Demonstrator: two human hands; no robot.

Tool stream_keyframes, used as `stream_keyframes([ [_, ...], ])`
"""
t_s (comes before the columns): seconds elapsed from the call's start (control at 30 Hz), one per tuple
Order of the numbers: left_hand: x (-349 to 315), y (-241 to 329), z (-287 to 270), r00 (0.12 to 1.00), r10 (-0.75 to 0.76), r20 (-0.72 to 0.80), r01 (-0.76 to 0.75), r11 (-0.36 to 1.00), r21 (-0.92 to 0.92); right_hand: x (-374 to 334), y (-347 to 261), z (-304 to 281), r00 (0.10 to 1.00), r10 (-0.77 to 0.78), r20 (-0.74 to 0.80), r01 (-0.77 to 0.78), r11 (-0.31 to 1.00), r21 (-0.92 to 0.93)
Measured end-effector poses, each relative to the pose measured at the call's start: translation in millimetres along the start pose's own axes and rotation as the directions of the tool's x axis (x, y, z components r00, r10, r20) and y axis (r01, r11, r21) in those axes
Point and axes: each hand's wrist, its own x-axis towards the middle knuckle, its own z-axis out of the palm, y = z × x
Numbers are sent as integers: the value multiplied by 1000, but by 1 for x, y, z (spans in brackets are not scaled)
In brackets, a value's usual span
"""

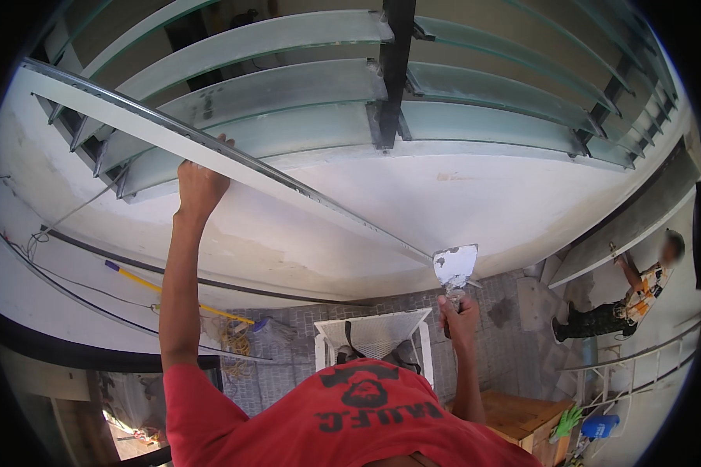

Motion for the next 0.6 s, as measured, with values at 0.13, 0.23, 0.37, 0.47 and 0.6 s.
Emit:
stream_keyframes([
  [0.13,-17,-16,0,989,-90,115,93,995,-25,9,-18,9,997,50,54,-50,999,10],
  [0.23,-30,-25,-7,990,-93,106,86,994,69,20,-20,14,995,4,97,-7,1000,28],
  [0.37,-33,12,-54,935,-342,93,343,939,9,22,-8,12,990,-38,137,35,999,20],
  [0.47,-83,41,-63,682,-729,50,693,623,-363,7,-12,21,978,53,202,-57,998,16],
  [0.6,-184,127,-36,41,-828,559,797,-311,-519,-9,7,49,912,146,384,-142,989,-38],
])
